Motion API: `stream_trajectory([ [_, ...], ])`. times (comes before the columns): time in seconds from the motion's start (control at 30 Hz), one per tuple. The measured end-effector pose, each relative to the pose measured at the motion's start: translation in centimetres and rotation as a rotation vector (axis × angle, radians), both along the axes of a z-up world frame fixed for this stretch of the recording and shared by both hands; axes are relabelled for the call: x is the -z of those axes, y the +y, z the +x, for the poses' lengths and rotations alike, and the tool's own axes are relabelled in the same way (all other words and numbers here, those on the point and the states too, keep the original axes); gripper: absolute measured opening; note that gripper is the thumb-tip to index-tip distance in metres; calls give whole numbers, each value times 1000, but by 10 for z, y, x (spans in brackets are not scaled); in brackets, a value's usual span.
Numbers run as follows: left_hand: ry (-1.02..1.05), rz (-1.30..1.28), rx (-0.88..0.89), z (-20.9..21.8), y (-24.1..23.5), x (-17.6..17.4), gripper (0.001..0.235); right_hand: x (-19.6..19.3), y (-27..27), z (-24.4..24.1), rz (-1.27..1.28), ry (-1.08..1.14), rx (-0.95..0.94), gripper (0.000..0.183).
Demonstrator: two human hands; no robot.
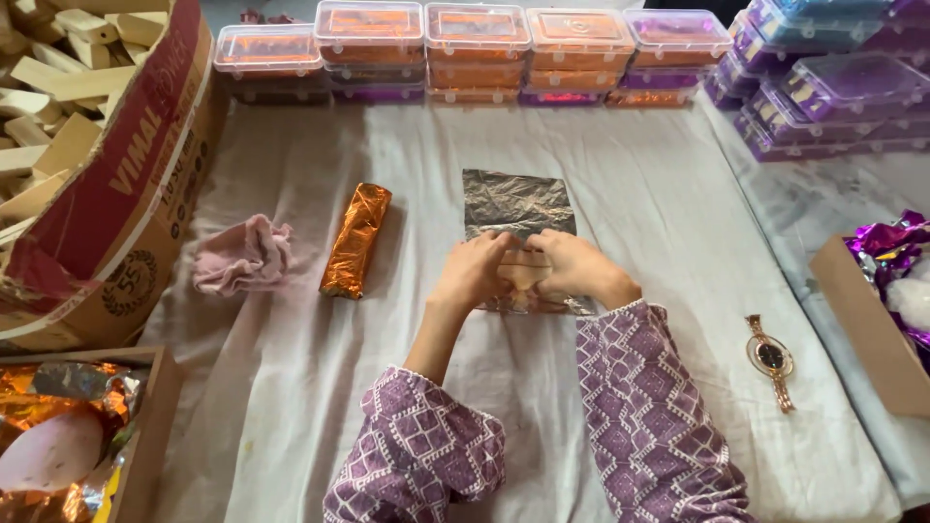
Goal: The person wraps wooden blocks in orange foil, folding the foil around each block and pressing the edges closed. They wipe a block with a pink cloth, take new blocks from a cardboard box, and finish wrapping a second block, leaving both wrapped blocks on the bed.
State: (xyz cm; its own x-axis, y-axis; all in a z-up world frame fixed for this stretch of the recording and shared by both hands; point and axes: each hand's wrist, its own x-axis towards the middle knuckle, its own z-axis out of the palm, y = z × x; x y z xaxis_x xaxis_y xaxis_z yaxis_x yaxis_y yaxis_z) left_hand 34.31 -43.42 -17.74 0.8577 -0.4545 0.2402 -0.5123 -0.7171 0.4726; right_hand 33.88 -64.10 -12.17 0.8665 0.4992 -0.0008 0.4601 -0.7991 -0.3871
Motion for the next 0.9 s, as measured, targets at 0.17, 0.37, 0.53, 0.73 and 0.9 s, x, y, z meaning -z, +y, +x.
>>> stream_trajectory([
  [0.17, 121, 93, -52, -31, -14, -52, 129, 10, -2, 5, -17, 3, 4, 64],
  [0.37, 90, 197, -58, -27, -21, -34, 166, 3, 2, 2, -22, 51, 57, 67],
  [0.53, 14, 116, -42, -20, -22, -30, 133, -16, 1, -4, 36, 195, 35, 67],
  [0.73, -57, 6, -20, -16, -10, -29, 83, -17, -19, -3, 357, 362, -90, 64],
  [0.9, -20, 2, -17, -19, -4, -46, 81, -22, -5, -10, 192, 230, -49, 81],
])
